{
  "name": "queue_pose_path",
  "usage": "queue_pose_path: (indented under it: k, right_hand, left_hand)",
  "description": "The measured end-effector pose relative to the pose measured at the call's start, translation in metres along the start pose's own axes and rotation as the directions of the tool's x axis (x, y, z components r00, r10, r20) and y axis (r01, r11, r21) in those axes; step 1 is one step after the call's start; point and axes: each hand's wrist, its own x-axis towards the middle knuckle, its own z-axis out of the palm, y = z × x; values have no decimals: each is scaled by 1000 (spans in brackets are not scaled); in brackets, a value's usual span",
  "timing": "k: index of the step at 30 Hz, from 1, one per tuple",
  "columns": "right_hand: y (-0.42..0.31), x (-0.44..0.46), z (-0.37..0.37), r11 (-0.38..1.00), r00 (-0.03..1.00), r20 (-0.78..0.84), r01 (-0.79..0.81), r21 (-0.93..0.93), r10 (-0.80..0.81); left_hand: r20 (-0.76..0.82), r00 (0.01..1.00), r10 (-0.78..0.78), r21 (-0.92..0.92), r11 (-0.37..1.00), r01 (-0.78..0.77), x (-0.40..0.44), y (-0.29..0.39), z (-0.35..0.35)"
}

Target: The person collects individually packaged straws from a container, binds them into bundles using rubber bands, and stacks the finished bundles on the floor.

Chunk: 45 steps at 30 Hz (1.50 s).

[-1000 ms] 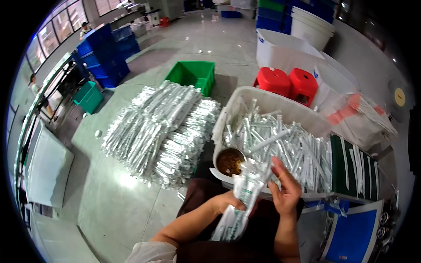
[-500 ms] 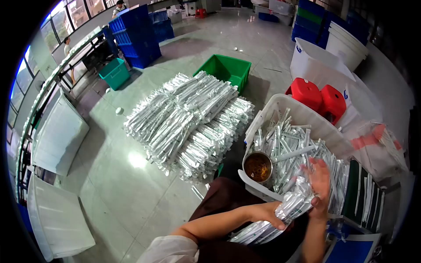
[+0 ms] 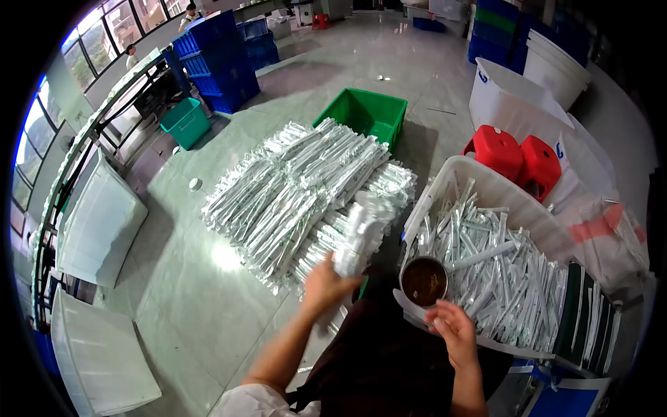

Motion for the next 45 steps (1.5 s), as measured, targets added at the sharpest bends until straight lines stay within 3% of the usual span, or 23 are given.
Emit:
queue_pose_path:
  k: [2, 4, 6, 9, 12, 14, 15, 17, 18, 21, 22, 25, 26, 28, 32, 34, 36, 38, 39, 41, 45]
  right_hand:
    - [14, -10, -17, 994, 995, -84, -53, -96, 45]
    - [34, -17, -34, 991, 988, -154, -50, -122, 31]
    - [45, -25, -50, 962, 976, -217, -77, -261, 19]
    - [53, -45, -67, 945, 957, -271, 8, -328, -102]
    - [39, -60, -78, 867, 909, -401, -107, -486, -113]
    - [50, -54, -106, 829, 836, -472, -36, -557, -280]
    - [52, -53, -118, 801, 788, -510, -36, -598, -345]
    - [53, -55, -143, 706, 729, -532, -96, -702, -430]
    - [51, -58, -141, 605, 676, -517, -130, -786, -526]
    - [49, -42, -187, 416, 570, -489, -264, -870, -661]
    - [47, -32, -211, 387, 574, -517, -343, -856, -635]
    - [40, 3, -286, 260, 550, -704, -674, -692, -448]
    - [35, 12, -306, 265, 553, -701, -667, -696, -450]
    - [29, 22, -340, 163, 471, -853, -845, -510, -226]
    - [57, 29, -391, 331, 547, -836, -783, -526, -34]
    - [40, 36, -375, 383, 563, -805, -796, -469, 184]
    - [35, 50, -335, 238, 479, -878, -853, -464, 6]
    - [47, 58, -324, 221, 521, -837, -808, -547, -165]
    - [48, 58, -323, 225, 522, -839, -809, -543, -153]
    - [33, 67, -331, 285, 497, -868, -836, -469, 29]
    - [-1, 58, -323, 255, 544, -834, -822, -509, 88]
  left_hand:
    - [-230, 973, 3, 337, 938, 76, 45, -19, -9]
    - [-306, 944, 123, 450, 893, 30, 84, -70, 6]
    - [-359, 891, 277, 620, 785, 5, 108, -108, 30]
    - [-360, 883, 302, 694, 719, 38, 127, -136, 64]
    - [-234, 966, 109, 659, 748, 76, 120, -109, 50]
    - [-204, 979, -21, 660, 735, 153, 108, -90, 42]
    - [-304, 939, 161, 749, 650, 131, 130, -140, 50]
    - [-392, 882, 262, 728, 675, 123, 101, -108, 49]
    - [-386, 826, 411, 685, 728, -42, 91, -102, 47]
    - [-390, 703, 595, 444, 790, -422, 30, -48, 66]
    - [-408, 663, 628, 329, 778, -535, 9, -29, 75]
    - [-188, 648, 738, 247, 674, -696, -53, 32, 100]
    - [-124, 636, 762, 205, 646, -735, -57, 34, 112]
    - [142, 705, 695, 322, 642, -696, -51, 14, 131]
    - [155, 721, 675, 400, 625, -671, -40, 27, 138]
    - [138, 704, 697, 416, 604, -679, -37, 27, 141]
    - [131, 706, 696, 438, 598, -671, -37, 30, 143]
    - [134, 700, 701, 428, 596, -679, -38, 37, 142]
    - [139, 702, 698, 424, 599, -679, -39, 37, 141]
    - [135, 717, 684, 409, 621, -669, -31, 25, 142]
    - [105, 713, 693, 361, 641, -677, -33, 27, 139]
